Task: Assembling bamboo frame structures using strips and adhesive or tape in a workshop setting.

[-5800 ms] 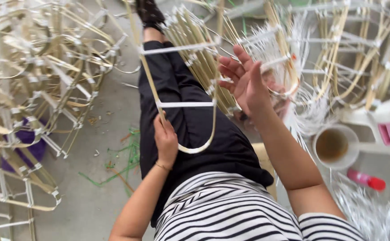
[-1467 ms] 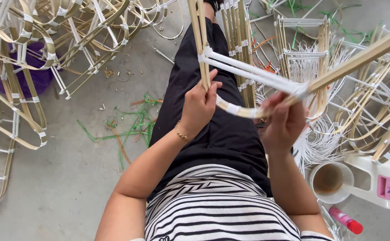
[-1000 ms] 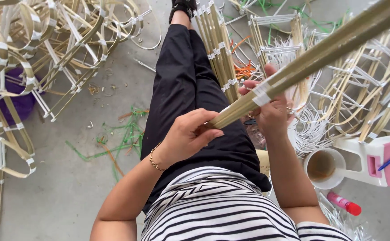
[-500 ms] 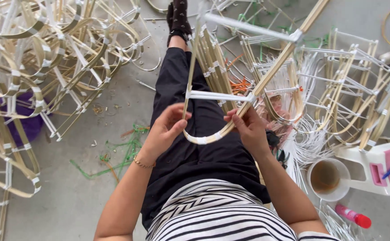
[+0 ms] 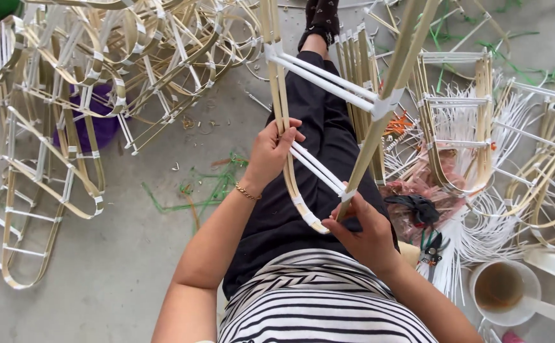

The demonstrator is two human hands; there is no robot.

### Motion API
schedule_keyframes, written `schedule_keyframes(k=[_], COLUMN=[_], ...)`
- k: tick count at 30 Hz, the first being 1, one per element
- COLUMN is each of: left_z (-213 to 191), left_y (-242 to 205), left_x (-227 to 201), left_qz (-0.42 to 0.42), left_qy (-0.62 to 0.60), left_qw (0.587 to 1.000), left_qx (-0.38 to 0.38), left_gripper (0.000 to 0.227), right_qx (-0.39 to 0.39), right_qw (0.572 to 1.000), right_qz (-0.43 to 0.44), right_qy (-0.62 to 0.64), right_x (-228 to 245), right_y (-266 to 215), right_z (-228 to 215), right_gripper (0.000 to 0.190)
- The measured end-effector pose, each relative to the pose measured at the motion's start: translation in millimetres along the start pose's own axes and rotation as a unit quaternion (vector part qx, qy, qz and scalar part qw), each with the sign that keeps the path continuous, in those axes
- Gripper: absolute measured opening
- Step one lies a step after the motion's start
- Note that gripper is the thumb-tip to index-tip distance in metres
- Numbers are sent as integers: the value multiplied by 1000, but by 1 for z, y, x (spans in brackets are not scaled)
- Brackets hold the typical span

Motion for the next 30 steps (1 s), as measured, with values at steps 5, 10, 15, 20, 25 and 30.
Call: schedule_keyframes(k=[5, 10, 15, 20, 25, 30], left_z=[5, 6, 5, 3, 1, -16], left_y=[0, -4, -7, -4, -5, -2], left_x=[-5, 0, 5, -1, 2, -23], left_qz=[-18, -12, -15, -19, -7, 114], left_qy=[-27, 22, 16, 19, -27, 267], left_qw=[999, 1000, 1000, 1000, 1000, 957], left_qx=[-15, -5, 2, 8, 8, -5], left_gripper=[25, 26, 26, 24, 23, 20], right_qx=[0, 2, 4, 3, 21, 32], right_qw=[999, 1000, 999, 998, 999, 947], right_qz=[-39, -23, -49, -55, -5, 122], right_qy=[-2, -19, -2, -8, 30, 297], right_x=[-4, -3, -9, -7, -9, -67], right_y=[-2, -3, -5, -6, -5, 46], right_z=[4, 3, 7, 9, 3, -43], right_gripper=[80, 81, 82, 81, 73, 75])
Point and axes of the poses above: each hand's wrist, its own y-axis towards the middle knuckle, its own z-axis out of the palm, x = y × z, the point moved 1 cm from there along y, towards the middle knuckle, and after that the axes turned 15 degrees about z, right-handed, at the moved point
